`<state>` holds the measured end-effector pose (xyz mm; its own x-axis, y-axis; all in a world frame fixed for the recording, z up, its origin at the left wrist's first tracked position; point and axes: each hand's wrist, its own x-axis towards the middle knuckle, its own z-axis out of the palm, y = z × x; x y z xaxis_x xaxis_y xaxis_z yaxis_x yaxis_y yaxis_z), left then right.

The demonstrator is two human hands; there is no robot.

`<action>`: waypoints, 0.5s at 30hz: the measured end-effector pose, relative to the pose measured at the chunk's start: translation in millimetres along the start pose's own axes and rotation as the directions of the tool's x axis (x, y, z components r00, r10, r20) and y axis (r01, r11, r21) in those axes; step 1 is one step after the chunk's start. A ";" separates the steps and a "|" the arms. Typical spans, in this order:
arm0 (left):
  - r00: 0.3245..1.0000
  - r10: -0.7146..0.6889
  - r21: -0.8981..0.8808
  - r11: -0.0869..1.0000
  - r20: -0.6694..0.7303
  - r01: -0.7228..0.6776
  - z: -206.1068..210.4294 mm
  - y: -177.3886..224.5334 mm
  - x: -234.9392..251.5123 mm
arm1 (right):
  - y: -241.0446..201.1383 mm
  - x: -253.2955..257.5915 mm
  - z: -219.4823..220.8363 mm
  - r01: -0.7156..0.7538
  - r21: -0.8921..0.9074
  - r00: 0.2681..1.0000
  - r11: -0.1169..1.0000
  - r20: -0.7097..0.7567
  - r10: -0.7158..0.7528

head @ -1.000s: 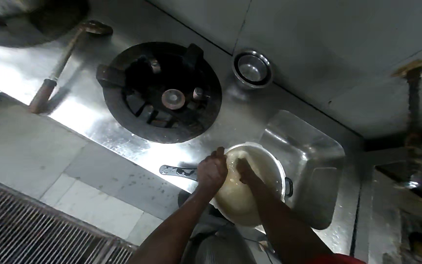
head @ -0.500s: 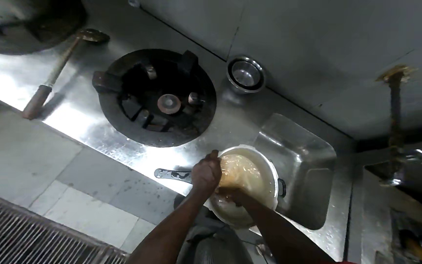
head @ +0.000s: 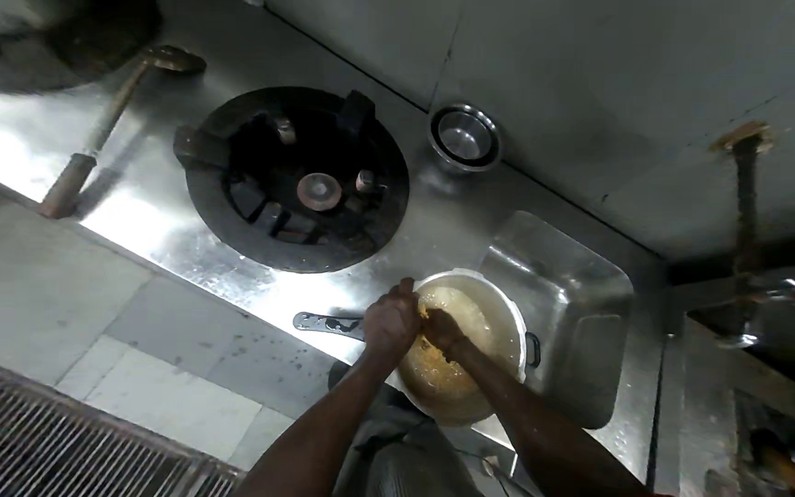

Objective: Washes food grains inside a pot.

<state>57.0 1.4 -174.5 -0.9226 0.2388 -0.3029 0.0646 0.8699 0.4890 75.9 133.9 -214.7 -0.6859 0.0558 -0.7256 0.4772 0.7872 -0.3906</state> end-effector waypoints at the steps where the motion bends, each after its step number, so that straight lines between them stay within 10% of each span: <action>1: 1.000 -0.002 -0.002 1.000 -0.008 0.002 0.6 -0.2 0.0 | -3.4 5.0 -4.3 0.015 -0.055 1.000 0.998 -0.009 -0.016; 5: 1.000 0.000 0.001 1.000 -0.018 0.000 2.7 -0.8 0.2 | -0.5 28.4 -8.2 0.138 -0.279 0.988 0.950 -0.024 -0.151; 15: 1.000 0.001 -0.007 1.000 -0.014 -0.001 5.0 -1.3 0.9 | 18.7 -8.1 28.0 -0.048 -0.396 0.985 0.917 0.134 0.109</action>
<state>58.0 2.7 -179.5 -0.9277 0.2335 -0.2913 0.0628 0.8667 0.4948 105.8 131.0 -232.0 -0.5499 0.0588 -0.8331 0.2526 0.9625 -0.0988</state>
